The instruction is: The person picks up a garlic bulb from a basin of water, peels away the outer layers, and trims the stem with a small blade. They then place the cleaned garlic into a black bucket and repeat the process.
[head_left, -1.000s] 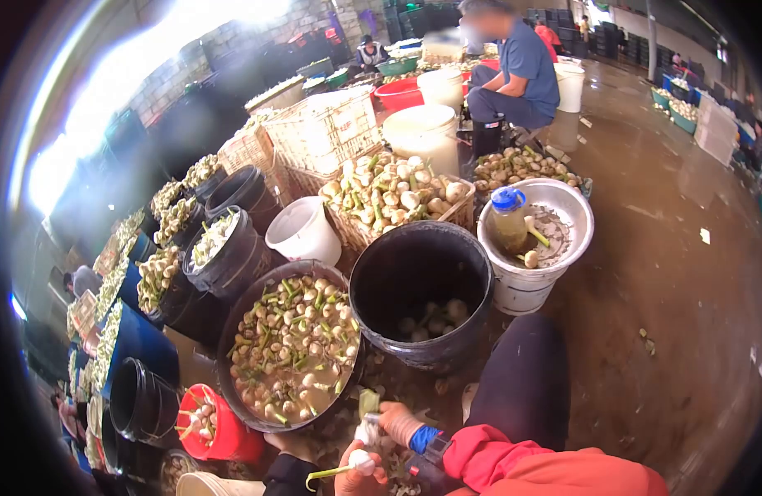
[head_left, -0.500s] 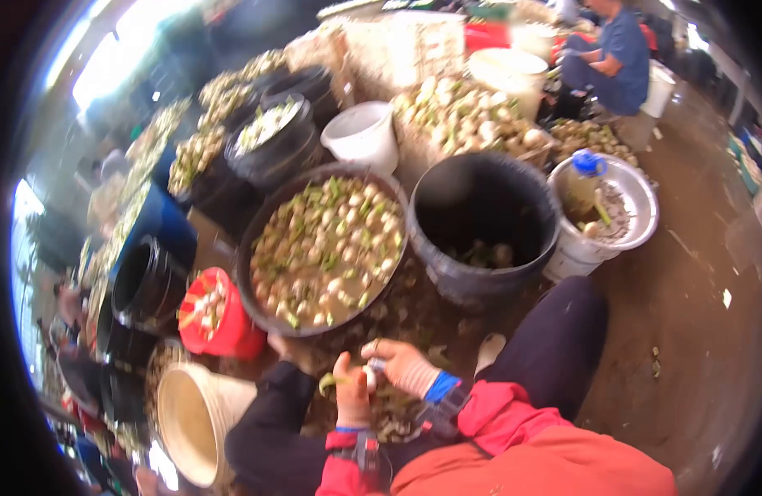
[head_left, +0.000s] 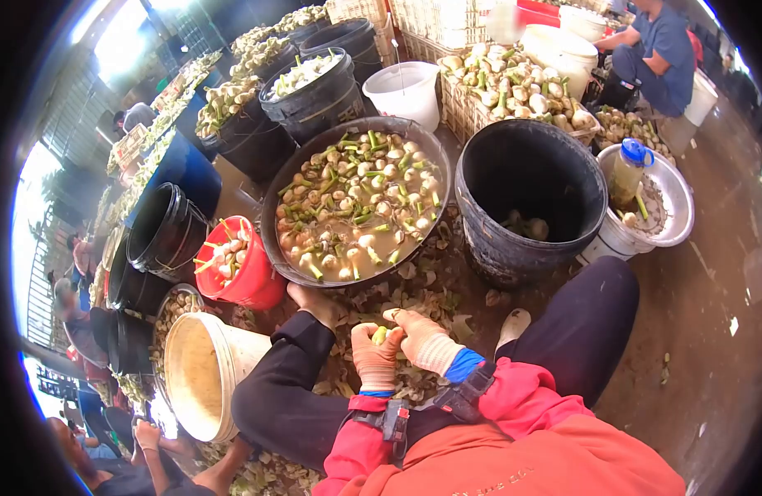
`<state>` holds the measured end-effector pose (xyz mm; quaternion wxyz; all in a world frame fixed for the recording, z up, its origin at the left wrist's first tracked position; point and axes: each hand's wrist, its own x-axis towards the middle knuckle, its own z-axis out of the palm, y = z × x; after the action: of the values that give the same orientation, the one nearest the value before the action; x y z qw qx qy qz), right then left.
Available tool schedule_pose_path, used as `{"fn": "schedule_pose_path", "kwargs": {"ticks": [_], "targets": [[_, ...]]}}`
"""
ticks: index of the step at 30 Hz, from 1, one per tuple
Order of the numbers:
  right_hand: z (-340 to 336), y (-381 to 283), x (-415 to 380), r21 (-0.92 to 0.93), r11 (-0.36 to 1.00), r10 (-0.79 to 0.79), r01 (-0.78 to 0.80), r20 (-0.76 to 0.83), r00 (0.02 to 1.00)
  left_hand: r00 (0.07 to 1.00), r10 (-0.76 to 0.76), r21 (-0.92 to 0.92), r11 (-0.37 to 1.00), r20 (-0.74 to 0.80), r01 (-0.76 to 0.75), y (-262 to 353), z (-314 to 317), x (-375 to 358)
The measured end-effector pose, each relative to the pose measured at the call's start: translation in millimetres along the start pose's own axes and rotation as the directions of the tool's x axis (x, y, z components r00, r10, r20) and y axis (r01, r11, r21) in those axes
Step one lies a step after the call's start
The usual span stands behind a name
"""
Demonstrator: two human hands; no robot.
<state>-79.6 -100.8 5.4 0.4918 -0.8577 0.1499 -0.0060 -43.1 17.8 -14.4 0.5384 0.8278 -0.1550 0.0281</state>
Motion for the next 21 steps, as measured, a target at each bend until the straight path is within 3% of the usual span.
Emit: {"fn": "schedule_pose_path", "kwargs": {"ticks": [3, 4, 5, 6, 9, 11, 14, 15, 17, 18, 19, 21], "targets": [[4.3, 8.2, 2.3, -0.045, 0.999, -0.019, 0.019, 0.003, 1.0, 0.998, 0.035, -0.021, 0.999, 0.056, -0.034, 0.1, -0.8, 0.0], [4.9, 13.0, 2.3, 0.123, 0.992, 0.003, -0.005, 0.022, 1.0, 0.979, -0.114, -0.311, 0.936, 0.17, 0.163, -0.7, -2.9, 0.1], [7.3, 18.4, 3.4, 0.285, 0.958, 0.02, -0.032, 0.047, 0.999, 0.923, -0.22, -0.543, 0.756, 0.316, 0.366, 2.1, -6.6, 0.4], [13.5, 21.4, 9.2, 0.507, 0.852, 0.102, -0.128, 0.08, 0.992, 0.885, -0.246, -0.581, 0.679, 0.396, 0.449, 4.7, -15.1, 2.0], [6.9, 35.3, 12.8, 0.431, 0.874, 0.202, -0.225, 0.1, 0.974, 0.825, -0.336, -0.692, 0.449, 0.455, 0.565, 13.0, -18.9, -0.1], [12.8, 54.9, 18.8, 0.407, 0.889, 0.203, -0.212, 0.064, 0.977, 0.846, -0.37, -0.741, 0.424, 0.383, 0.521, 10.7, -18.7, 6.1], [1.0, 55.5, 26.4, 0.624, 0.687, 0.44, -0.373, 0.052, 0.897, 0.804, -0.471, -0.817, 0.255, 0.362, 0.517, 5.6, -24.0, 11.0], [-1.5, 50.7, 23.4, 0.625, 0.686, 0.439, -0.372, 0.052, 0.897, 0.785, -0.487, -0.815, 0.222, 0.382, 0.535, 2.0, -26.0, 11.7], [-6.7, 40.2, 15.1, 0.444, 0.893, 0.099, -0.08, -0.019, 0.995, 0.768, -0.447, -0.808, 0.15, 0.459, 0.57, -3.6, -28.3, 12.5], [-11.7, 30.2, 11.5, 0.57, 0.82, 0.034, -0.059, 0.053, 0.998, 0.747, -0.4, -0.792, 0.077, 0.532, 0.605, -3.7, -28.4, 12.4], [-16.4, 19.3, 7.5, 0.572, 0.818, 0.039, -0.061, 0.051, 0.998, 0.743, -0.4, -0.788, 0.077, 0.536, 0.61, -2.7, -25.8, 10.8], [-22.5, 1.2, 2.5, 0.751, 0.597, 0.108, -0.282, 0.273, 0.956, 0.841, -0.445, -0.701, 0.492, 0.308, 0.517, 4.1, -19.0, 8.2]]}}
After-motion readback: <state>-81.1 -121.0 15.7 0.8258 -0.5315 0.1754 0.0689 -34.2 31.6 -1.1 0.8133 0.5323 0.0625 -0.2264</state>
